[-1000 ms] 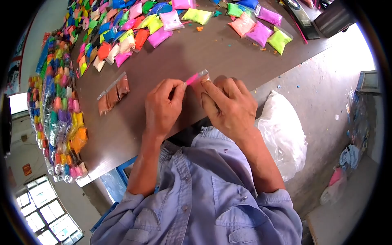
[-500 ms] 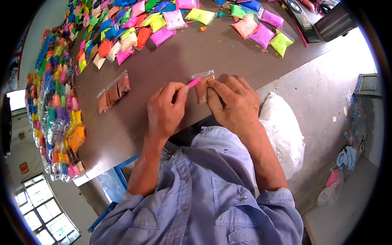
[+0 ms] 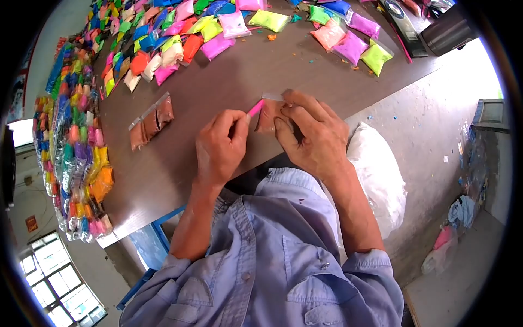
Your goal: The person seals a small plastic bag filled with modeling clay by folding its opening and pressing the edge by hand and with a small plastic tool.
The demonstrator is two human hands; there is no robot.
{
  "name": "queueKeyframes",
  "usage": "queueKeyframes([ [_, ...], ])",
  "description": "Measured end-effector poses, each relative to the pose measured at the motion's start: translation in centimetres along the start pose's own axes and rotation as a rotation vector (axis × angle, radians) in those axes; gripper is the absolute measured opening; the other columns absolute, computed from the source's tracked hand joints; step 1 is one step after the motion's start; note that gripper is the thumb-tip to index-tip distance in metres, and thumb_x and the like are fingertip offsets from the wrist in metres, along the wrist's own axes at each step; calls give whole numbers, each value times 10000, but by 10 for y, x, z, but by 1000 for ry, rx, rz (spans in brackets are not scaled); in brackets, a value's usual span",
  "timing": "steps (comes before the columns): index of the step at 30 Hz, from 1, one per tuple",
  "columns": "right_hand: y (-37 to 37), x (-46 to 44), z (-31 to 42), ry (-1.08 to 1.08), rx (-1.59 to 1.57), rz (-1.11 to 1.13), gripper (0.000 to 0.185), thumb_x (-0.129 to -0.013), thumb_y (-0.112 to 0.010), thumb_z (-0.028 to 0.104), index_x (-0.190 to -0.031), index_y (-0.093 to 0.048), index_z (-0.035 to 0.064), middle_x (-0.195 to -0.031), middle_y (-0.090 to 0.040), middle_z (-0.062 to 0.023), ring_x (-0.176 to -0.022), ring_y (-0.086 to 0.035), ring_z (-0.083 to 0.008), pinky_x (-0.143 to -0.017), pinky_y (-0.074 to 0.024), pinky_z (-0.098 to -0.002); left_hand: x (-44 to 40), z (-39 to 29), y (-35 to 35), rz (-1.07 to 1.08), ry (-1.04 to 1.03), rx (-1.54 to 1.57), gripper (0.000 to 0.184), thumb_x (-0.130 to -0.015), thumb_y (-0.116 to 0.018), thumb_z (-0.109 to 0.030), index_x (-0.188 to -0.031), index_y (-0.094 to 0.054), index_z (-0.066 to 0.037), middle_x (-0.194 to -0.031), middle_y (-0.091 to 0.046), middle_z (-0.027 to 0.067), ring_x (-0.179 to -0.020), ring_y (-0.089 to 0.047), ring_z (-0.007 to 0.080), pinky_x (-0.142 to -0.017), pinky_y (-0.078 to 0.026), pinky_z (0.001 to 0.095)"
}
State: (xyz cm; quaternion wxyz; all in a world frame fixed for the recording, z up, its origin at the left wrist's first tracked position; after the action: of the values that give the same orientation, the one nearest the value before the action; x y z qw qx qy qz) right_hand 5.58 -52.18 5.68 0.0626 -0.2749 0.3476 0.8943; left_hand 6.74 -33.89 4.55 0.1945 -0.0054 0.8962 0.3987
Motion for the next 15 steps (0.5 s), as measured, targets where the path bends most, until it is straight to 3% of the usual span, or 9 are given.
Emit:
queueKeyframes([
  [11,-4,1,7,3,99,54,230,-835,-788,133,-1065,-806,136,-990,-709,-19,-853,-683,-224,-704,-555,-358,14,-26,10,-28,-60,-12,81,-930,-769,-51,-942,-690,-39,-797,-696,121,-669,-691,297,-583,-532,382],
  [14,-3,0,11,11,93,47,204,-827,-787,84,-1030,-815,81,-919,-691,-53,-810,-686,-234,-686,-557,-348,14,-2,16,-62,5,-75,87,-934,-768,-58,-943,-682,-42,-798,-698,120,-672,-694,299,-581,-533,386],
  [15,-2,0,11,11,93,46,204,-827,-787,84,-1030,-815,81,-919,-691,-53,-810,-686,-234,-686,-557,-348,13,3,19,-64,10,-110,103,-955,-733,-106,-912,-641,-89,-816,-692,89,-672,-690,330,-570,-542,426],
])
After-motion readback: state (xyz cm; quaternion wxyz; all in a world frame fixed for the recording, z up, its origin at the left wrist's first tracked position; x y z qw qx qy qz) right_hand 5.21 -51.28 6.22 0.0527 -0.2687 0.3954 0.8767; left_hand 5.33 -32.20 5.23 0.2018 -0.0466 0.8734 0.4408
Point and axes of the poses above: each hand's wrist, its own x-axis away from the middle knuckle, its own y-axis out of the back of the hand, z = x × y, the point moved 10 cm from there along -x, towards the middle knuckle
